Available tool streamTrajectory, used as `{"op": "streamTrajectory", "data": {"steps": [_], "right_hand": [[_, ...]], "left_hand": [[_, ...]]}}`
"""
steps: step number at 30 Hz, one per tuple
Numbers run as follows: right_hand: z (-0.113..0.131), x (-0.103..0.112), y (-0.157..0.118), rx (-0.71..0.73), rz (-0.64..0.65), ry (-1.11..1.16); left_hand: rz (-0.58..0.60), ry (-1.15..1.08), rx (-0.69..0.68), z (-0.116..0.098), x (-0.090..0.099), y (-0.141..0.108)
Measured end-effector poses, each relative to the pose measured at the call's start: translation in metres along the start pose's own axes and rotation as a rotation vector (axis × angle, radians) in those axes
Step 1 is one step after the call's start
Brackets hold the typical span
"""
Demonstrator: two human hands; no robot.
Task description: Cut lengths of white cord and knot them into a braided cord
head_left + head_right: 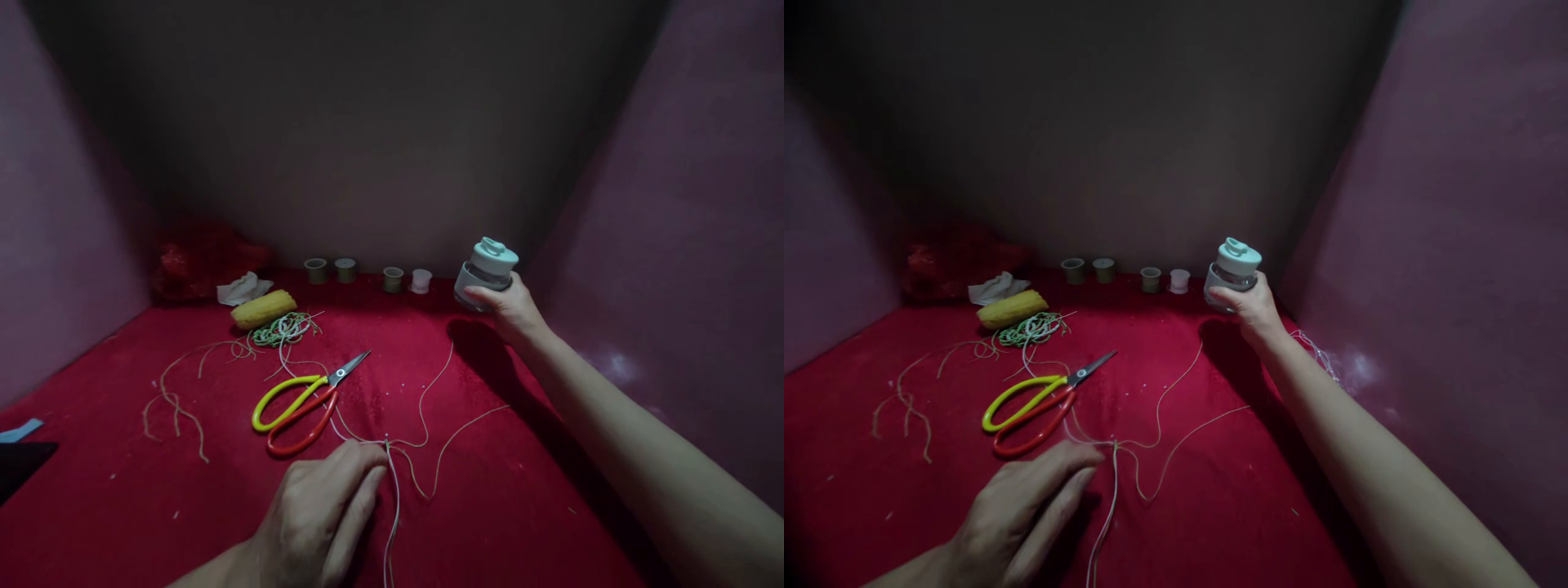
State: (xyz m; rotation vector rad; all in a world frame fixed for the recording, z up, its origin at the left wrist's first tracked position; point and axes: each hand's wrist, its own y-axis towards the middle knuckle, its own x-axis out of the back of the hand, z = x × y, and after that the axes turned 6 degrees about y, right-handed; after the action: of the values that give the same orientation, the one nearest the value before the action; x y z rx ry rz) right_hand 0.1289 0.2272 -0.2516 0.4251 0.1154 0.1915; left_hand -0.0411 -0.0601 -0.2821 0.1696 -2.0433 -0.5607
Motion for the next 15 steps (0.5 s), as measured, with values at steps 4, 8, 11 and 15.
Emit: {"op": "streamTrajectory", "data": {"steps": [4,8,11,15], "right_hand": [[0.053,-0.011,-0.075,-0.202,0.312,0.247],[0.094,-0.018,-0.156,-0.413,0.597,0.284],[0.113,-0.022,-0.198,-0.442,0.847,0.277],[0.134,-0.027,-0.222,-0.344,1.015,0.348]], "left_hand": [[-0.041,-0.140,0.190,-0.011,0.020,0.012],[-0.025,-0.433,0.161,-0.026,0.052,0.024],[0.205,-0.493,0.064,-0.045,0.079,0.024],[0.485,-0.560,-0.011,-0.081,0.105,0.020]]}}
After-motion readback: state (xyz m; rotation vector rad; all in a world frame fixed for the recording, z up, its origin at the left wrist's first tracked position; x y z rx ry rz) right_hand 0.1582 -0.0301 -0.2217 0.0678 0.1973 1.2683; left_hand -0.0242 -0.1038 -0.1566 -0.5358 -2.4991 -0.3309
